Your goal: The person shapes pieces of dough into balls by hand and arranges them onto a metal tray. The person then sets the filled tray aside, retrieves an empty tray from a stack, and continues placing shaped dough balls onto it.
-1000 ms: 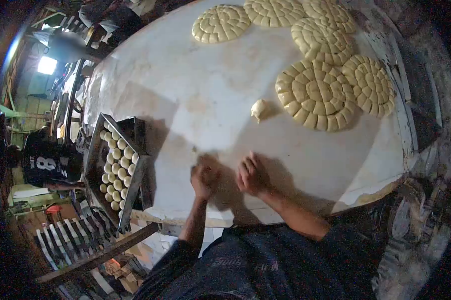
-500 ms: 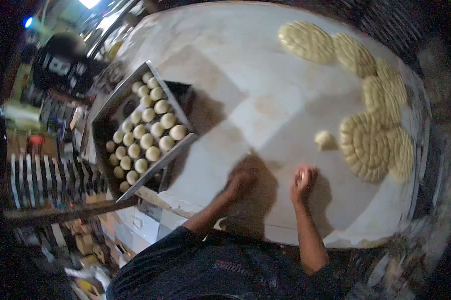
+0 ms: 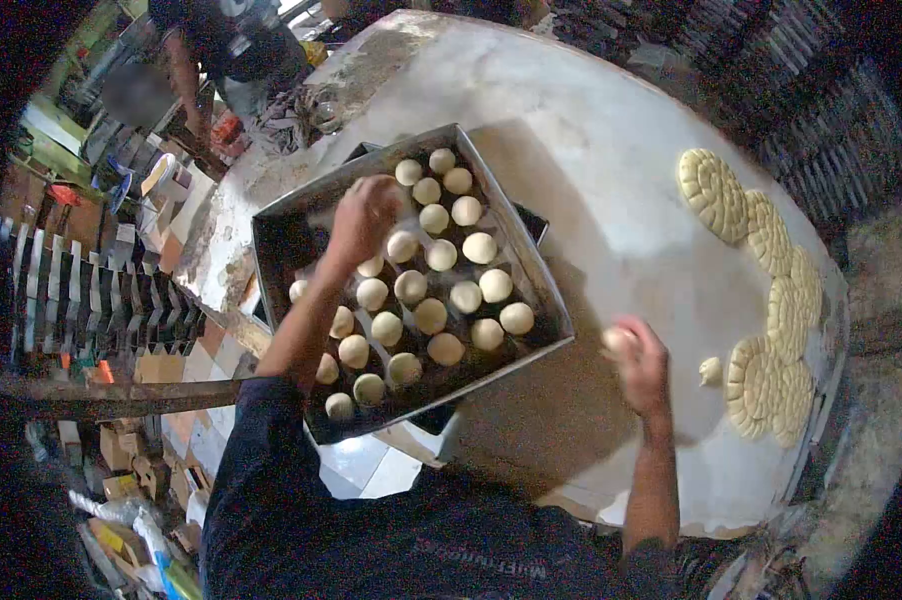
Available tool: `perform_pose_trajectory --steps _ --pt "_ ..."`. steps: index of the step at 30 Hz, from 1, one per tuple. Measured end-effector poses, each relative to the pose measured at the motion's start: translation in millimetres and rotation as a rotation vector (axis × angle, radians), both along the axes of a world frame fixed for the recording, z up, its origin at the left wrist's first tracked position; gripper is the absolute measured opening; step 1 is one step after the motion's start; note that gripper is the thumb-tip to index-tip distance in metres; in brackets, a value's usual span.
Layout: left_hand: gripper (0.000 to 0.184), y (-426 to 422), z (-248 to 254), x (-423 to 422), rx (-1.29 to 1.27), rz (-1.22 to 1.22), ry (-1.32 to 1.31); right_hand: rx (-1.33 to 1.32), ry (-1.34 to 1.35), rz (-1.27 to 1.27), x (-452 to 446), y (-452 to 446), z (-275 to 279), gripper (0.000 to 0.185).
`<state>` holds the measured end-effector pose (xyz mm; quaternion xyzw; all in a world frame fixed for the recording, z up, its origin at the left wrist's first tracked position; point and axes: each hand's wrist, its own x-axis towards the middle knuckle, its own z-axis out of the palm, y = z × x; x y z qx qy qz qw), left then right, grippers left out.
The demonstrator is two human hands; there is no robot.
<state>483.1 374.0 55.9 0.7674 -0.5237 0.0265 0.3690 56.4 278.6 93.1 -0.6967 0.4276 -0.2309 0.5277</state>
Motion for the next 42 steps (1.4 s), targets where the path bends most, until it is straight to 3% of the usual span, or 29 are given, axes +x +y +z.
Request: perform_pose_trajectory --steps 3,5,7,9,10,11,13,15,16,18,19,20,21,23,25,27,28,29,30,31,32,33,34,35,37,39,41,42 --pt "0.036 -21.8 -48.1 57.3 0.074 0.105 0.024 -0.496 -0.152 0.257 150.5 5.2 33.9 0.033" --pt "0.037 -24.7 -63.7 68.5 0.183 0.011 -0.024 -0.74 -0.298 0.412 237.8 -0.2 26.6 0.031" --pt "0.044 -23.6 -69.4 86.5 0.199 -0.148 -0.029 -0.648 -0.239 0.494 307.9 0.7 -12.3 0.031" --pt "0.049 -16.1 -63.9 100.0 0.08 -0.07 -0.008 -0.889 0.261 0.734 326.4 0.2 -31.2 0.036" --pt "0.051 -6.3 -30.9 94.7 0.257 -0.06 0.171 -1.029 0.287 0.704 314.8 5.2 -36.9 0.041" --pt "0.049 -0.2 -25.8 96.2 0.213 -0.019 0.271 -0.907 0.154 0.706 297.7 1.5 -36.1 0.04" --pt "0.051 9.1 19.0 70.4 0.144 0.04 0.194 -0.798 0.017 0.552 234.6 -11.1 -2.3 0.039" --pt "0.052 -3.0 29.8 58.7 0.079 -0.037 0.076 -0.836 0.056 0.215 152.3 -54.3 -27.2 0.038" --pt "0.052 -15.0 53.1 35.7 0.091 -0.072 0.043 -0.906 0.219 0.102 95.4 -83.7 -42.7 0.036" --pt "0.049 -50.2 88.6 -15.6 0.066 -0.183 -0.001 -0.766 0.708 -0.031 -32.2 -130.4 -79.2 0.05" --pt "0.048 -70.5 102.7 -44.0 0.049 -0.251 -0.007 -0.837 1.159 -0.017 -97.7 -143.9 -108.2 0.061" --pt "0.046 -90.9 114.7 -72.4 0.054 -0.321 -0.054 -0.642 1.362 0.029 -129.6 -134.6 -90.5 0.068" --pt "0.046 -115.0 119.2 -98.2 0.043 -0.374 -0.068 -0.614 1.371 -0.026 -164.9 -132.7 -108.7 0.068" --pt "0.044 -170.8 121.6 -150.9 0.074 -0.58 0.019 -0.791 1.299 0.017 -239.9 -132.9 -166.5 0.069" --pt "0.04 -233.0 89.3 -200.7 0.141 -0.633 0.246 -0.854 1.381 -0.025 -248.3 -119.2 -151.1 0.068" --pt "0.039 -299.2 26.7 -240.0 0.197 -0.727 0.495 -0.669 1.267 0.188 -271.1 -127.5 -139.7 0.061" --pt "0.044 -324.9 -9.2 -251.8 0.257 -0.862 0.59 -0.561 0.946 0.112 -286.5 -128.9 -142.3 0.053" --pt "0.039 -337.8 -31.4 -275.4 0.415 -0.839 0.787 -0.447 0.611 0.031 -296.8 -120.2 -149.3 0.045" --pt "0.033 -349.8 -62.0 -290.9 0.519 -0.894 0.947 -0.738 0.469 0.0 -305.8 -104.4 -151.6 0.04" --pt "0.033 -350.7 -89.0 -308.5 0.502 -1.017 1.314 -1.024 0.328 -0.041 -314.1 -81.7 -152.3 0.035" --pt "0.034 -356.5 -100.8 -340.2 0.582 -0.734 1.038 -0.57 0.207 0.0 -330.2 -61.5 -156.4 0.045" --pt "0.034 -365.4 -119.3 -355.6 0.531 -0.701 1.025 -0.449 0.061 0.082 -341.5 -49.7 -147.1 0.048" --pt "0.045 -397.5 -149.7 -348.8 0.47 -0.63 0.963 -0.59 0.152 -0.006 -360.7 -20.9 -169.6 0.047" --pt "0.057 -428.2 -176.4 -335.8 0.408 -0.558 0.904 -0.439 0.124 0.035 -380.8 -5.8 -173.5 0.047" --pt "0.029 -483.7 -180.3 -330.1 0.239 -0.413 1.052 -0.492 -0.001 -0.127 -406.2 34.2 -179.1 0.046" --pt "0.037 -545.2 -162.7 -314.0 0.541 -0.152 0.801 -0.441 0.036 -0.229 -413.7 45.9 -167.5 0.04" --pt "0.032 -576.4 -140.7 -334.1 0.521 -0.023 0.966 -0.389 0.069 -0.329 -406.4 43.8 -175.8 0.036" --pt "0.029 -585.7 -146.8 -331.8 0.438 -0.187 0.995 -0.345 0.119 -0.413 -402.6 40.3 -178.4 0.032"
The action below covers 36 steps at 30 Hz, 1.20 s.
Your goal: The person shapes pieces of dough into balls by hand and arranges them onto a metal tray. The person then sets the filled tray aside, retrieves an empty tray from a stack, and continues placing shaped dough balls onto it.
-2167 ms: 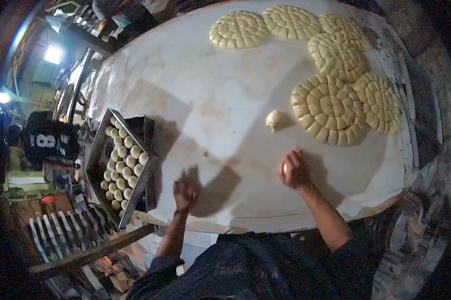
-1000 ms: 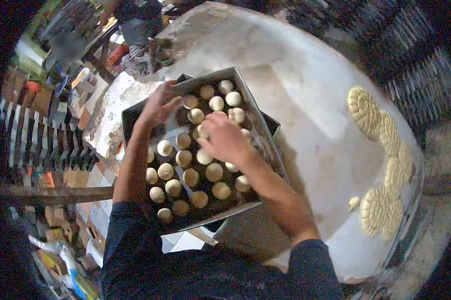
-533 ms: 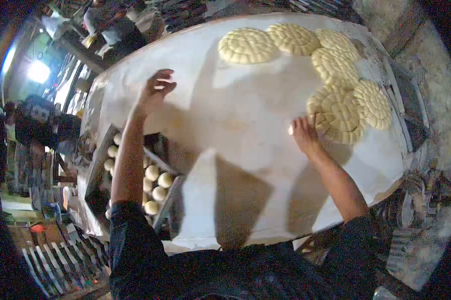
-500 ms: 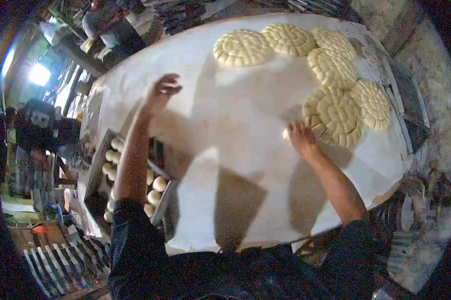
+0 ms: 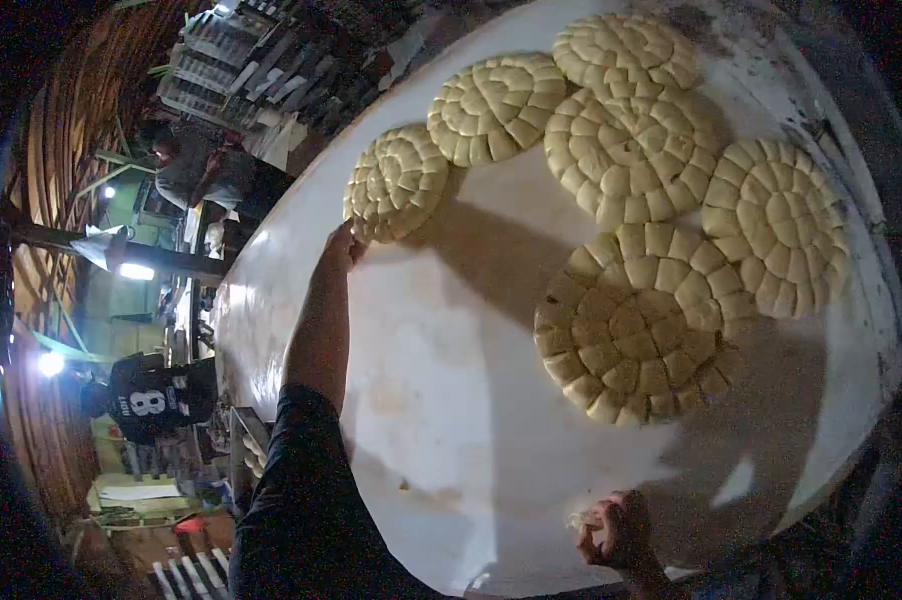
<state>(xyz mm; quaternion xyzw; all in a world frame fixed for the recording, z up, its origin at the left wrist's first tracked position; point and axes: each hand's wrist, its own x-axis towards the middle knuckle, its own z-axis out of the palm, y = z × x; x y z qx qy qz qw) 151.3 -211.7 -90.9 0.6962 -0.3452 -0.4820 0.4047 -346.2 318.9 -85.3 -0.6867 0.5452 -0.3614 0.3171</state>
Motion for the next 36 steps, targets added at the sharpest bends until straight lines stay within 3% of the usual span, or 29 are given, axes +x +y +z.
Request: perform_pose_trajectory --steps 4,6,7,9,10,14,16,18,19,20,22,23,24,26,27,28,30,32,33,34,36 --pt "0.034 -2.4 24.4 -33.8 -0.104 0.259 0.26 0.051 0.0 0.005 6.3 -12.5 -0.8 0.025" --pt "0.03 -0.7 47.9 -44.6 0.203 0.637 0.565 0.054 -0.057 0.088 4.9 -16.2 2.5 0.025" --pt "0.03 2.9 48.2 -43.2 0.201 0.637 0.569 0.052 -0.054 0.089 3.7 -19.1 4.0 0.025" --pt "0.032 4.7 53.9 -41.6 0.207 0.523 0.712 0.112 -0.099 0.182 3.3 -26.9 8.4 0.025" --pt "0.034 -3.5 41.7 -29.7 0.153 0.347 0.671 0.093 -0.095 0.105 7.3 -29.8 15.2 0.023" --pt "0.03 10.2 11.5 -24.9 0.128 0.186 0.557 0.015 -0.039 0.009 15.3 -21.6 0.2 0.02" --pt "0.033 12.4 -20.8 27.1 0.202 -0.088 0.729 -0.087 -0.014 0.053 14.2 -28.0 5.8 0.021" --pt "0.037 56.3 -24.0 13.8 0.038 -0.028 0.636 -0.086 0.055 0.046 14.3 -23.5 -0.9 0.023" --pt "0.041 88.0 -30.1 -6.9 -0.128 0.205 0.427 -0.071 0.105 0.039 16.3 -20.4 -5.1 0.024" --pt "0.048 117.2 -24.0 -11.4 -0.034 0.05 -0.209 -0.153 0.092 0.034 17.9 -22.1 -8.1 0.029" --pt "0.056 185.3 -6.0 -26.8 0.1 0.063 -0.746 -0.309 0.129 0.017 20.3 -23.6 -4.7 0.038" --pt "0.057 222.4 4.6 -36.8 0.136 0.231 -0.645 -0.387 0.176 0.006 22.3 -24.2 -1.7 0.041" --pt "0.057 256.2 0.0 -35.8 0.14 0.247 -0.619 -0.29 -0.021 0.003 24.2 -24.4 -14.4 0.037" --pt "0.053 327.2 -16.1 -29.1 -0.246 0.376 -0.88 -0.347 -0.11 -0.091 26.2 -21.9 -17.6 0.03" --pt "0.048 361.3 -28.4 -27.8 -0.496 0.431 -0.853 -0.438 -0.059 -0.122 29.2 -20.1 -16.5 0.028" --pt "0.042 404.1 -15.1 -36.1 -0.465 0.437 -0.657 -0.528 -0.006 -0.159 31.8 -18.1 -16.3 0.026" --pt "0.032 495.2 14.7 -50.9 -0.46 0.361 -0.178 -0.372 0.12 -0.519 37.2 -24.0 -30.1 0.014" --pt "0.055 582.6 -48.5 -41.9 -0.739 0.361 -0.059 -0.365 0.171 -0.426 85.1 -8.2 -29.8 0.011" --pt "0.056 616.4 3.3 -59.7 -0.6 0.374 0.073 -0.315 0.249 -0.377 97.6 2.0 -30.0 0.009" --pt "0.049 635.2 29.6 -67.7 -0.62 0.414 0.316 -0.261 0.316 -0.277 113.9 14.9 -22.3 0.011" --pt "0.042 654.3 9.2 -52.6 -0.597 0.357 0.326 -0.217 0.251 -0.102 129.6 33.0 -5.5 0.012"
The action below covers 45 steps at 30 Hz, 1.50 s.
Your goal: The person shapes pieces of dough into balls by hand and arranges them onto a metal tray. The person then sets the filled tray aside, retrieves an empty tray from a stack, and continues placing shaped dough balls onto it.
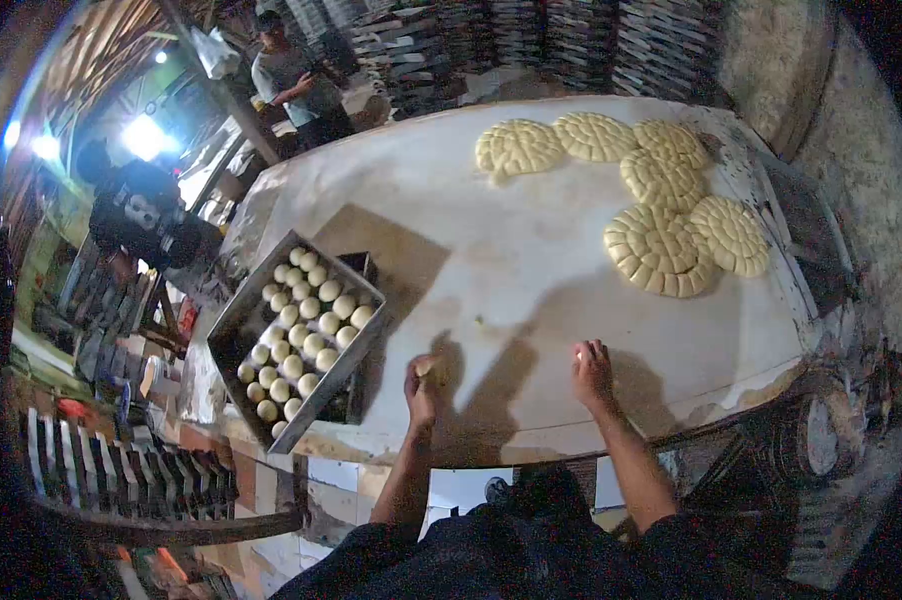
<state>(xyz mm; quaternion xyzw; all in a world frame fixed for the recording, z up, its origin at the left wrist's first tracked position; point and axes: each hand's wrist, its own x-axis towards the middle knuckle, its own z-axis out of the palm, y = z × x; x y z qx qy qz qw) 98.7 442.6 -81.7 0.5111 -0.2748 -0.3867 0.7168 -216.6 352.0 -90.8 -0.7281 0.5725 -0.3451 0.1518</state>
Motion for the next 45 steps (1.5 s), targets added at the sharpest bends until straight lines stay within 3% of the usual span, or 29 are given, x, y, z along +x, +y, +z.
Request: perform_pose_trajectory --steps 1,3,6,7,8,10,12,14,17,18,19,21,22,25,26,28,29,31,33,35,36,37,39,41,43,44,45 --pt "0.036 6.2 -11.4 8.1 0.012 -0.072 -0.01 0.066 -0.052 0.161 6.6 5.4 12.3 0.014" --pt "0.029 19.6 -21.2 15.6 0.009 -0.127 -0.011 0.17 -0.158 0.237 5.7 11.6 33.4 0.016" --pt "0.03 44.4 -16.4 7.3 0.052 -0.177 -0.113 0.243 -0.364 -0.015 -8.3 30.7 37.6 0.019" --pt "0.034 53.1 -19.9 12.4 0.078 -0.26 -0.466 0.241 -0.414 -0.078 -13.2 40.9 33.4 0.022" --pt "0.039 61.2 -24.6 18.3 0.111 -0.339 -0.823 0.225 -0.28 0.045 -27.6 50.5 12.5 0.023" --pt "0.042 57.4 -43.8 30.2 0.184 -0.418 -0.723 0.205 -0.145 0.175 -55.2 50.7 -4.0 0.025" --pt "0.053 45.1 -27.9 46.6 0.199 -0.415 -1.636 -0.18 0.377 0.532 -81.0 38.7 4.5 0.027" --pt "0.051 1.9 28.1 39.6 0.146 -0.256 -1.58 -0.211 0.346 0.428 -75.1 -10.7 -0.6 0.028" --pt "0.051 -51.3 18.9 6.6 0.297 -0.075 -1.36 -0.133 0.076 0.175 -29.4 -54.8 10.0 0.03" --pt "0.054 -66.5 18.0 -9.1 0.262 -0.081 -1.398 -0.079 0.031 0.199 -8.5 -55.6 1.3 0.029" --pt "0.051 -68.4 15.1 -26.4 0.402 -0.159 -1.317 -0.08 0.01 0.256 8.9 -43.7 -6.1 0.027" --pt "0.043 -48.0 -10.0 -60.9 0.45 -0.17 -1.186 -0.107 0.044 0.445 23.8 -14.0 -11.8 0.023" --pt "0.037 -26.3 -24.9 -63.5 0.283 -0.143 -1.313 -0.131 0.091 0.58 20.8 3.7 -11.6 0.021" --pt "0.026 39.2 -38.6 -36.4 0.122 -0.399 -1.549 -0.22 0.135 0.746 -27.1 15.2 -15.4 0.016" --pt "0.026 62.1 -81.5 14.2 0.294 -0.407 -1.328 -0.099 0.182 0.829 -52.0 0.4 -10.0 0.014" --pt "0.027 55.6 -81.8 47.6 0.461 -0.321 -1.394 -0.085 0.221 0.767 -68.4 -34.3 -8.9 0.012" --pt "0.027 17.6 -18.6 40.9 0.451 -0.222 -1.687 -0.196 0.216 0.624 -62.4 -57.7 -11.7 0.012" --pt "0.028 -51.4 30.7 20.8 0.368 -0.144 -1.541 -0.153 0.196 0.425 -20.8 -87.4 12.0 0.011" --pt "0.029 -90.6 6.3 2.0 0.21 0.1 -1.342 -0.112 0.13 0.377 19.8 -80.9 20.8 0.011" --pt "0.032 -84.7 -3.7 -27.8 0.33 0.08 -1.264 -0.085 0.077 0.341 24.1 -68.7 14.5 0.011" --pt "0.03 -66.7 5.5 -42.0 0.497 -0.021 -1.214 -0.103 0.097 0.458 20.4 -52.7 4.5 0.014" --pt "0.03 -42.5 -3.1 -42.5 0.496 -0.016 -1.21 -0.103 0.104 0.534 7.3 -49.4 3.0 0.014" --pt "0.031 -0.7 -20.4 -20.3 0.34 -0.239 -1.218 -0.094 0.112 0.689 -18.9 -42.8 0.1 0.014" --pt "0.035 9.0 -20.9 22.4 0.354 -0.272 -1.653 -0.049 0.127 0.57 -42.6 -65.0 13.3 0.01" --pt "0.03 -10.0 -8.7 59.0 0.432 -0.191 -1.608 -0.217 0.224 0.377 -37.9 -99.4 15.7 0.007" --pt "0.03 -20.8 -12.0 74.9 0.435 -0.109 -1.433 -0.208 0.227 0.276 -21.3 -112.5 16.3 0.007" --pt "0.031 -47.7 -13.4 78.0 0.318 -0.16 -1.43 -0.197 0.229 0.182 -3.2 -118.7 15.2 0.007"
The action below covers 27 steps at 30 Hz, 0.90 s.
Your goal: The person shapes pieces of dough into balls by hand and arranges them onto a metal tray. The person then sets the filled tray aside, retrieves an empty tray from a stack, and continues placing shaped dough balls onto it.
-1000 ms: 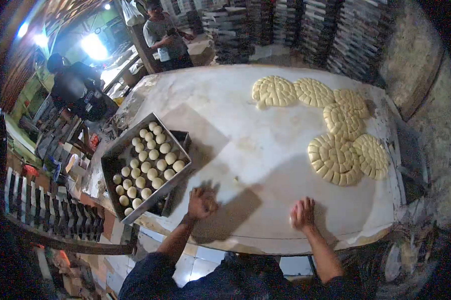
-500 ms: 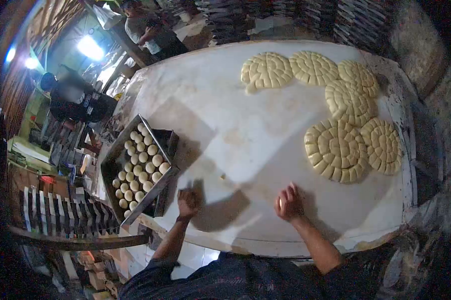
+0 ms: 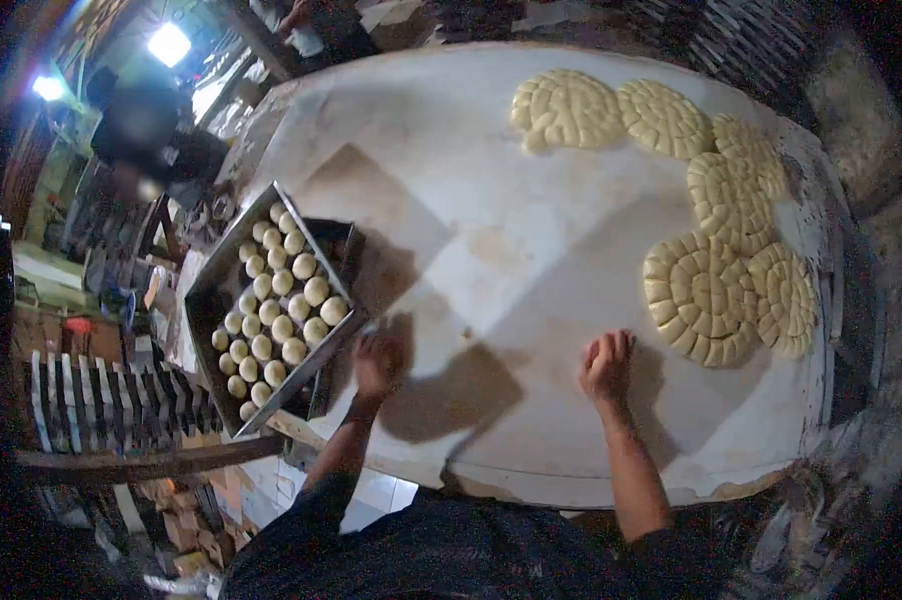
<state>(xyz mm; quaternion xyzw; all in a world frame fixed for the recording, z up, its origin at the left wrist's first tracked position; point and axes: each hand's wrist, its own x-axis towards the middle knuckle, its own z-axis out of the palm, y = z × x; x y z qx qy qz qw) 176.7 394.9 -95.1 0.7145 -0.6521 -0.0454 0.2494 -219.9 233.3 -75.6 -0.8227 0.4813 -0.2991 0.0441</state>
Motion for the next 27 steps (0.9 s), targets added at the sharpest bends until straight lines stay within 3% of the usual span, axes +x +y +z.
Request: perform_pose_trajectory --steps 1,3,4,6,7,8,10,12,13,15,16,17,18,20,21,22,23,25,26,27 --pt "0.028 -20.5 -10.8 -8.6 -0.108 0.022 -0.075 0.012 0.013 0.024 16.9 -1.6 -6.4 0.007" --pt "0.016 -43.5 -7.4 -40.0 -0.155 0.113 0.08 0.057 -0.233 -0.242 55.2 0.9 -19.8 0.01" --pt "0.014 -41.7 -29.9 -51.8 0.076 0.135 -0.312 0.059 -0.221 -0.213 69.0 11.8 -24.3 0.01" --pt "0.017 -16.9 -34.5 -67.9 0.32 -0.178 -0.073 0.26 -0.427 -0.21 81.2 51.8 -31.6 0.012" --pt "0.034 14.9 -139.0 -102.8 0.061 0.064 -0.194 0.2 -0.261 -0.088 75.1 66.2 -26.9 0.015" --pt "0.034 39.3 -136.4 -89.7 0.05 0.077 -0.187 0.139 -0.09 0.031 59.5 76.9 -18.6 0.018" --pt "0.045 93.7 -87.8 -51.3 0.562 -0.034 0.776 0.141 -0.001 -0.029 42.8 82.2 3.2 0.027" --pt "0.05 114.8 23.9 -15.9 0.621 -0.142 0.999 0.698 -0.036 -0.284 8.7 65.7 19.4 0.029" --pt "0.047 105.6 99.0 14.2 0.447 -0.169 0.722 0.702 -0.022 -0.277 6.9 58.6 29.4 0.029" --pt "0.044 99.4 164.8 76.6 0.035 -0.284 0.557 1.171 -0.414 -0.47 22.9 36.7 51.6 0.03" --pt "0.043 86.8 172.8 122.4 -0.166 -0.308 0.458 1.097 -0.419 -0.373 57.4 31.0 71.1 0.03" --pt "0.041 80.9 211.3 160.8 -0.018 -0.131 0.315 1.025 -0.421 -0.278 105.8 29.0 93.6 0.031" --pt "0.041 67.0 174.6 214.5 -0.113 -0.043 0.443 0.963 -0.385 -0.144 156.6 26.2 115.5 0.031" --pt "0.039 45.1 188.8 295.6 -0.064 0.154 -0.029 0.852 -0.424 0.171 274.6 32.8 159.5 0.03" --pt "0.039 29.4 162.6 341.3 -0.027 0.23 -0.011 0.659 -0.265 0.396 329.3 35.0 179.5 0.028" --pt "0.039 18.6 132.9 372.3 0.01 0.309 0.009 0.616 -0.344 0.543 386.2 47.8 194.9 0.029" --pt "0.039 17.1 127.8 383.0 0.006 0.329 0.02 0.576 -0.319 0.586 435.8 55.3 203.4 0.029" --pt "0.048 17.9 118.8 395.4 0.175 0.277 0.107 0.16 -0.311 0.922 525.7 60.8 201.1 0.03" --pt "0.048 21.6 110.4 398.7 0.176 0.299 0.115 0.21 -0.361 0.99 565.1 69.2 184.6 0.03" --pt "0.051 25.2 101.5 403.5 -0.001 0.26 0.165 0.258 -0.206 1.032 599.5 73.0 164.6 0.031"
